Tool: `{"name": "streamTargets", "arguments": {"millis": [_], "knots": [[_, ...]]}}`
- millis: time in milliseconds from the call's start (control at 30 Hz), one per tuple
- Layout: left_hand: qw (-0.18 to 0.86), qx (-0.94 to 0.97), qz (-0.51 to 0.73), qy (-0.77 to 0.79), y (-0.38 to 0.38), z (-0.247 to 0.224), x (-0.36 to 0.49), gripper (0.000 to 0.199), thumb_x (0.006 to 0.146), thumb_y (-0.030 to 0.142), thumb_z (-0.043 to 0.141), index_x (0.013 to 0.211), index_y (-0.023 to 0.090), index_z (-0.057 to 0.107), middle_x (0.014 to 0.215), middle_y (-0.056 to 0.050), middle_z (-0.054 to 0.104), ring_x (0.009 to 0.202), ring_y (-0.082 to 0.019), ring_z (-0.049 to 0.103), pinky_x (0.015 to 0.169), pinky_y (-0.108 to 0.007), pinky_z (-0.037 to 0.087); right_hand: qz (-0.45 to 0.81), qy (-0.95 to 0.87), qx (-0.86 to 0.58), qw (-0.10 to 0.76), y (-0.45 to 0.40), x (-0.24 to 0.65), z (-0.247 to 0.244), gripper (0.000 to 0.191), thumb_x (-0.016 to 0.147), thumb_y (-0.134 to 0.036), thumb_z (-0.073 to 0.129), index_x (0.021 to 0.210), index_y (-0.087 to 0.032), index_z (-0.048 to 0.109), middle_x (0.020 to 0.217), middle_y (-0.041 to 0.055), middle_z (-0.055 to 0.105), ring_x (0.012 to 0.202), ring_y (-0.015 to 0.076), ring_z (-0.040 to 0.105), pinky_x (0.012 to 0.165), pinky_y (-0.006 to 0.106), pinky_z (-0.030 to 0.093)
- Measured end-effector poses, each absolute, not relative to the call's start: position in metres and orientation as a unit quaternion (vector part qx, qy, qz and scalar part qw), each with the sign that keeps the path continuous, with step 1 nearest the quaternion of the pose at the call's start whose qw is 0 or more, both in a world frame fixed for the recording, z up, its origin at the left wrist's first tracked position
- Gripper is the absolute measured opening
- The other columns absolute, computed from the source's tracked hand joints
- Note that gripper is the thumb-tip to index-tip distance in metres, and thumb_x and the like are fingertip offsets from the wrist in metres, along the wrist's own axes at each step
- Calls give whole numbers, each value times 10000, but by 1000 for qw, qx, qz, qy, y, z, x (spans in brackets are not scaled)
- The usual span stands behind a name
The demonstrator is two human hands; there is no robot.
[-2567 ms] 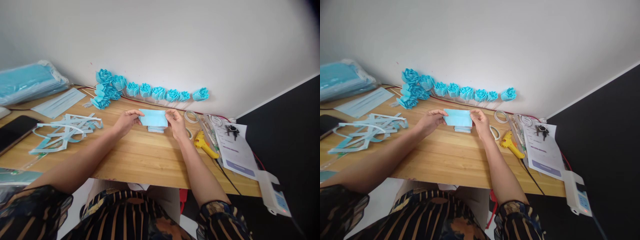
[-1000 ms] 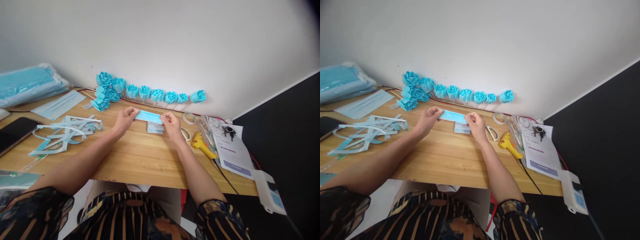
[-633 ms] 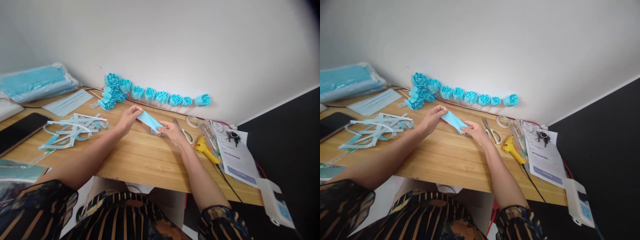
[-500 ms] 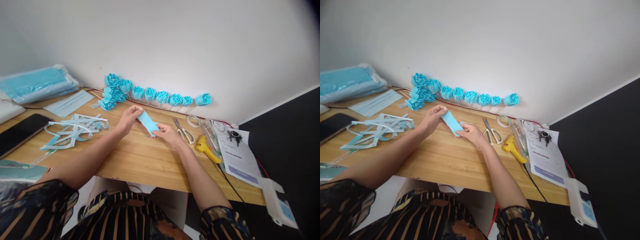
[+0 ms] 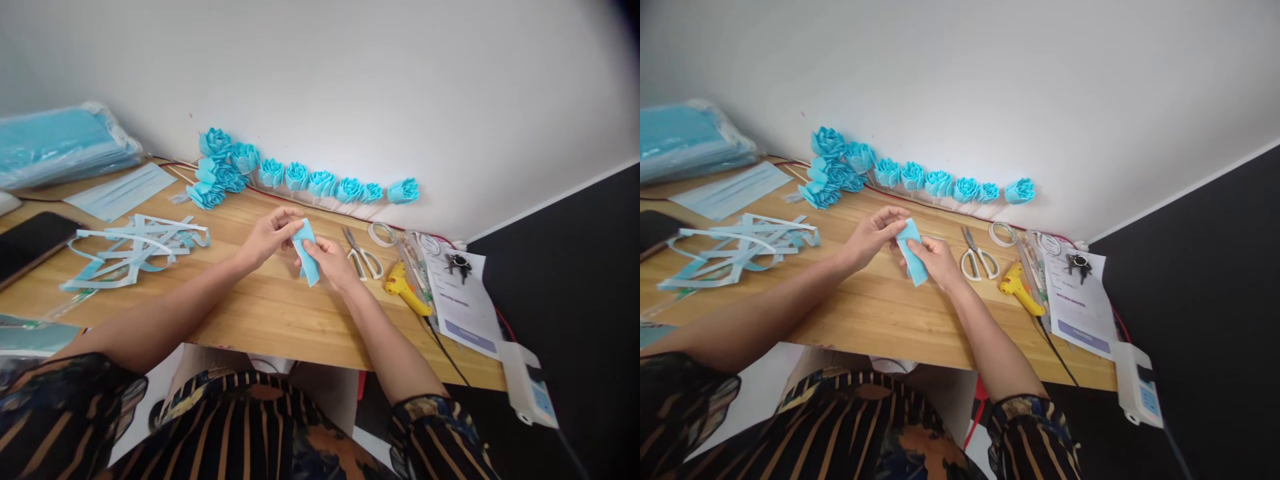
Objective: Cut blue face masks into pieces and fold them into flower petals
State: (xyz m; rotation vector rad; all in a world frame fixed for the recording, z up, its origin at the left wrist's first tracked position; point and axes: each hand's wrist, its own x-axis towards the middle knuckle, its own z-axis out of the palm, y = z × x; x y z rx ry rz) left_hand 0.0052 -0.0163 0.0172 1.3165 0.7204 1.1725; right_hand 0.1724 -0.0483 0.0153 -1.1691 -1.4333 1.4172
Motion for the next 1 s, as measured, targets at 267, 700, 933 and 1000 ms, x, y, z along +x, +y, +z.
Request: {"name": "streamTargets", "arguments": {"millis": [267,700,933,1000], "knots": [[647,586,411,262,-17,-2,13,428,828,539,631,862,112,647,796,-50,629,734,-147,585,727,-286,472,512,-528,-485,473,-48,170,14,447,730,-604,709,745,-157,691,596,24,681,486,123,584,468,226,449],[670,566,396,271,-25,2,19,367,839,466,621,1000,147,704,844,-51,688,783,-168,623,794,-296,490,463,-558,-502,471,-49,166,4,451,788,-627,640,707,-183,652,551,3,612,480,142,565,448,251,442],[749,373,474,273,-17,7,14,306,912,330,515,983,96,700,906,-101,729,890,-208,681,857,-330,519,436,-623,-492,424,-46,159,-5,479,826,-626,585,632,-188,602,558,-9,603,527,134,554,508,253,418],[772,308,485,272,-13,13,11,301,948,302,446,971,111,678,891,-86,721,856,-188,680,841,-325,527,448,-636,-480,405,-47,157,-5,472,847,-600,575,615,-189,594,536,-13,610,518,126,553,536,249,425]]}}
